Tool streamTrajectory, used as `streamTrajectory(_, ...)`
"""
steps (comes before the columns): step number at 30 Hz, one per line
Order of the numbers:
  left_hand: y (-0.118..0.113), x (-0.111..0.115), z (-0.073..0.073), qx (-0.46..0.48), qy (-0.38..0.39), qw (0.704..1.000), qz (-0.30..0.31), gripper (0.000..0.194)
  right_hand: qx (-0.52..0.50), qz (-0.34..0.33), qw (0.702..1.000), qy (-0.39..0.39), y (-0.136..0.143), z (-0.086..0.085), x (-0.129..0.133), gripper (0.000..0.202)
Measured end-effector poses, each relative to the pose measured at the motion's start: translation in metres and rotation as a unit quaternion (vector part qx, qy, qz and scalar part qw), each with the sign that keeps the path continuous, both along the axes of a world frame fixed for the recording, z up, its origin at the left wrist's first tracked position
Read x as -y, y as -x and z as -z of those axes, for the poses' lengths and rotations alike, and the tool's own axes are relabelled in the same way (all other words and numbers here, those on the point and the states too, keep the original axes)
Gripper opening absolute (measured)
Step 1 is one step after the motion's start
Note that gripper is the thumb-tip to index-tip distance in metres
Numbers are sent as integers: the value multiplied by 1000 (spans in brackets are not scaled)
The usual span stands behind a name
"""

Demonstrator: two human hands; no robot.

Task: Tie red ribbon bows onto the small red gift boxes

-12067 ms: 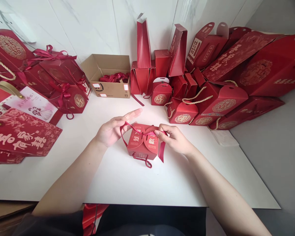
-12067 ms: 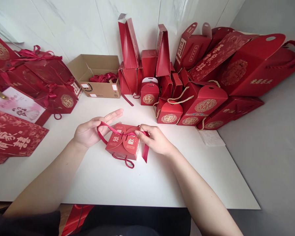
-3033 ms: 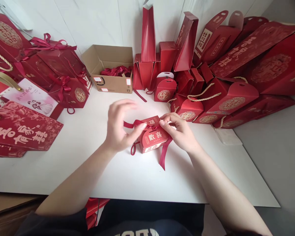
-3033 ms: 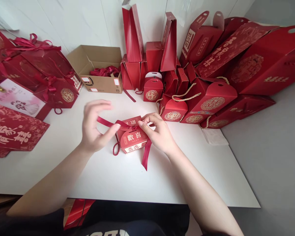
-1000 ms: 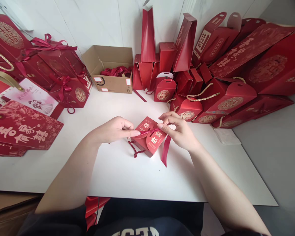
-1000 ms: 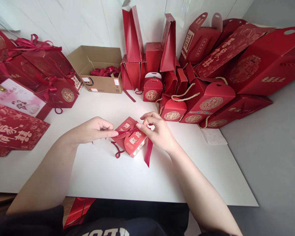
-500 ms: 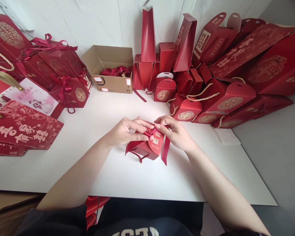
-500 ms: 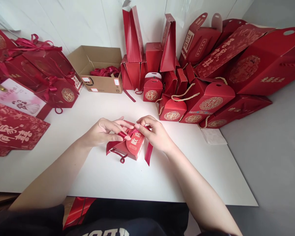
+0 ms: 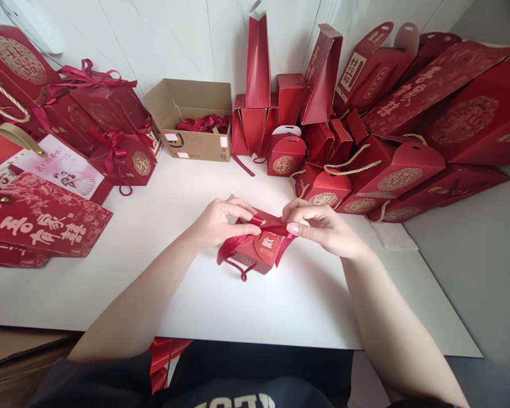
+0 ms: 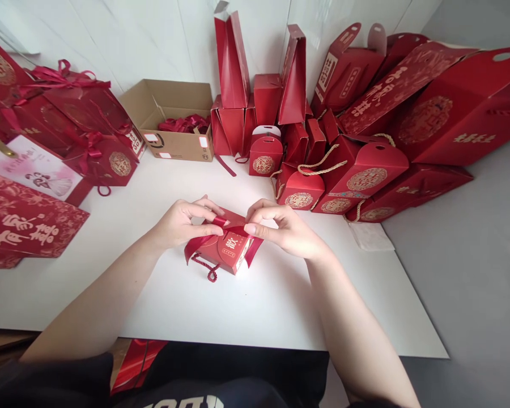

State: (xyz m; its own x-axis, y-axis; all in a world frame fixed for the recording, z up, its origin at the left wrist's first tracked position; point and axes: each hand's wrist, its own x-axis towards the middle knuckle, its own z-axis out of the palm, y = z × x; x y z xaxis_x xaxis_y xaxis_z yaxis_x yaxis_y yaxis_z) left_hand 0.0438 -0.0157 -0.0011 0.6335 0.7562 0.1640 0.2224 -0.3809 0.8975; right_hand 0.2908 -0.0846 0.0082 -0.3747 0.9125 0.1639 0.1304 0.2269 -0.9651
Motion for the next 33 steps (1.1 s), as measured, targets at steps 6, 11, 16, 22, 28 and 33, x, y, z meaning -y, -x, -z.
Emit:
streamTrajectory(6,1,-1,-1,0,-19,999,26,16,-37,-31,999,1,5,4,3,17)
streamTrajectory(11,-1,0,0,11,-42,998,39,14,-12,-4,1000,11,19,12,2,22)
streamTrajectory(16,-3,4,-1,-16,-69,997,32,19,0,32,999,-4,29,14,3,23)
streamTrajectory(22,-4,5,-3,-24,-73,996,50,18,57,68,989,-118,38,13,4,23)
streamTrajectory(28,-3,6,-5,-15,-27,998,51,22,115,83,976,-167,44,14,6,26)
streamTrajectory(33,-4,6,-2,3,16,999,38,20,161,106,966,-172,41,7,9,37)
